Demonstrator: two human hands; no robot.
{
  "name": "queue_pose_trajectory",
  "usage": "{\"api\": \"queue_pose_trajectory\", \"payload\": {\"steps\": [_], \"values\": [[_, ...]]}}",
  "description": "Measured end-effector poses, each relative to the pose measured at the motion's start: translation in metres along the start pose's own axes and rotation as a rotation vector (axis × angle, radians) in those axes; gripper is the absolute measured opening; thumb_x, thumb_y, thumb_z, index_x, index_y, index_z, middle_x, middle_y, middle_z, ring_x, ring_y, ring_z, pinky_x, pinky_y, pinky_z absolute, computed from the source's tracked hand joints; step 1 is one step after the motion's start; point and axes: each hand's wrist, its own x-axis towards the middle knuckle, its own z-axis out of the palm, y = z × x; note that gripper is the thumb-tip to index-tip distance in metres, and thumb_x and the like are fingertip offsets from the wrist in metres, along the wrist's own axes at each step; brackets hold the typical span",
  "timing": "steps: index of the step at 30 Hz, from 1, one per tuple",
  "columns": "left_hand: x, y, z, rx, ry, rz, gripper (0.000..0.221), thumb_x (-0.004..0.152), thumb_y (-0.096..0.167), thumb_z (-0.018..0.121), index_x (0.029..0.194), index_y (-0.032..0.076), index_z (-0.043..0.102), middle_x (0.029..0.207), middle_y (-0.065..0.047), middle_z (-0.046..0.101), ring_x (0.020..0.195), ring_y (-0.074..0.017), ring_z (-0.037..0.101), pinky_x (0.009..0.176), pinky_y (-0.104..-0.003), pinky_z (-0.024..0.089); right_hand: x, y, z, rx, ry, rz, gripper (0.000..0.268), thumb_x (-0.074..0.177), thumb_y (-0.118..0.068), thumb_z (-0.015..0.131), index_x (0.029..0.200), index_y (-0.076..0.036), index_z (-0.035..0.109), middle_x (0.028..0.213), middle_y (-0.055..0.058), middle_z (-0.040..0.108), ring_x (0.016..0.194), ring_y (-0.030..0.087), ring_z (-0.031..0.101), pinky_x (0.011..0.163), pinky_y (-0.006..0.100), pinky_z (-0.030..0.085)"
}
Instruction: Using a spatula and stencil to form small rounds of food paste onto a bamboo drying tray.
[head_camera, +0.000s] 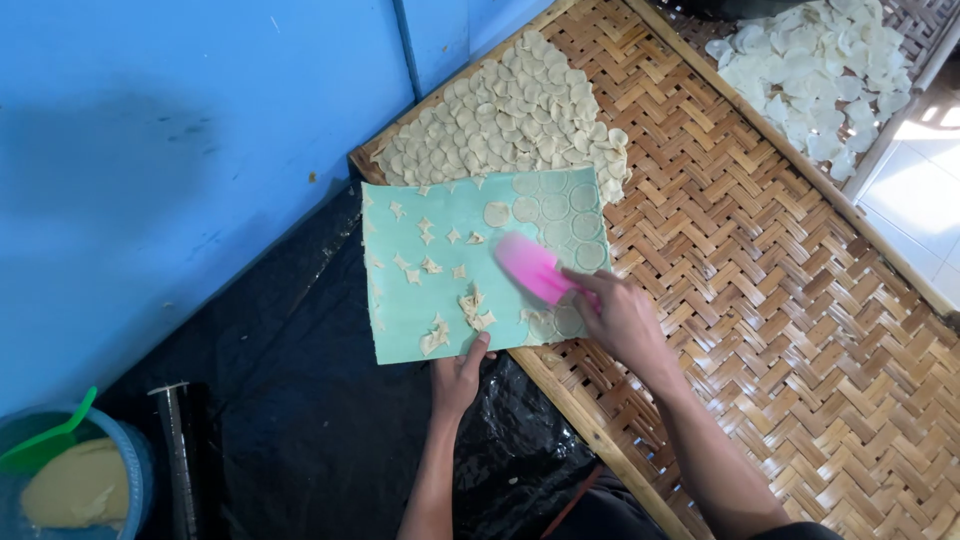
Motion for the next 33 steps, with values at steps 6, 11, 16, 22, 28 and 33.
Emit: {"api": "queue_pose_trajectory", "payload": {"steps": [6, 11, 16, 22, 28, 33], "values": [[0.0, 0.0, 0.001, -0.036, 0.007, 0.023, 0.023, 0.099, 0.007, 0.062, 0.117, -0.008, 0.062, 0.104, -0.013, 0.07, 0.084, -0.018, 0.066, 0.069, -0.034, 0.058, 0.014, -0.005, -0.002, -0.193, 0.302, -0.122, 0.039, 0.092, -0.016, 0.062, 0.13, -0.013, 0.073, 0.094, 0.015, 0.072, 0.063, 0.03, 0.069, 0.06, 0.045, 0.056], [-0.001, 0.0, 0.0, -0.02, 0.003, 0.018, 0.023, 0.098, 0.006, 0.062, 0.117, -0.008, 0.062, 0.105, -0.013, 0.07, 0.085, -0.0176, 0.068, 0.069, -0.034, 0.059, 0.029, -0.026, -0.004, -0.196, 0.244, -0.006, 0.036, 0.097, -0.018, 0.06, 0.131, -0.013, 0.07, 0.093, 0.015, 0.071, 0.063, 0.031, 0.069, 0.055, 0.045, 0.056], [0.0, 0.002, 0.001, -0.039, 0.006, 0.014, 0.025, 0.097, 0.006, 0.062, 0.118, -0.008, 0.061, 0.106, -0.013, 0.07, 0.085, -0.0175, 0.068, 0.068, -0.034, 0.059, 0.051, 0.002, 0.011, -0.166, 0.225, 0.001, 0.036, 0.097, -0.018, 0.061, 0.132, -0.014, 0.071, 0.092, 0.015, 0.071, 0.067, 0.031, 0.071, 0.064, 0.045, 0.058], [0.001, -0.003, 0.0, -0.025, 0.017, -0.021, 0.025, 0.098, 0.007, 0.061, 0.118, -0.008, 0.062, 0.105, -0.014, 0.07, 0.084, -0.0189, 0.068, 0.068, -0.035, 0.059, 0.064, 0.033, 0.015, 0.06, 0.163, -0.07, 0.036, 0.096, -0.021, 0.064, 0.131, -0.016, 0.072, 0.096, 0.015, 0.078, 0.076, 0.025, 0.076, 0.078, 0.042, 0.059], [0.002, -0.004, -0.001, 0.014, 0.004, -0.016, 0.027, 0.098, 0.01, 0.061, 0.119, -0.007, 0.062, 0.104, -0.014, 0.069, 0.084, -0.0198, 0.069, 0.067, -0.036, 0.06, 0.066, 0.045, 0.011, 0.364, -0.016, -0.001, 0.041, 0.094, -0.018, 0.063, 0.135, -0.016, 0.069, 0.09, 0.005, 0.08, 0.073, 0.009, 0.069, 0.067, 0.028, 0.056], [0.003, -0.01, -0.002, 0.055, 0.025, -0.003, 0.026, 0.098, 0.011, 0.063, 0.117, -0.007, 0.063, 0.105, -0.014, 0.07, 0.084, -0.0202, 0.07, 0.066, -0.037, 0.06, 0.078, 0.066, -0.003, 0.573, 0.126, 0.019, 0.037, 0.101, -0.021, 0.064, 0.136, -0.012, 0.07, 0.079, 0.003, 0.069, 0.066, 0.006, 0.058, 0.061, 0.024, 0.051]]}}
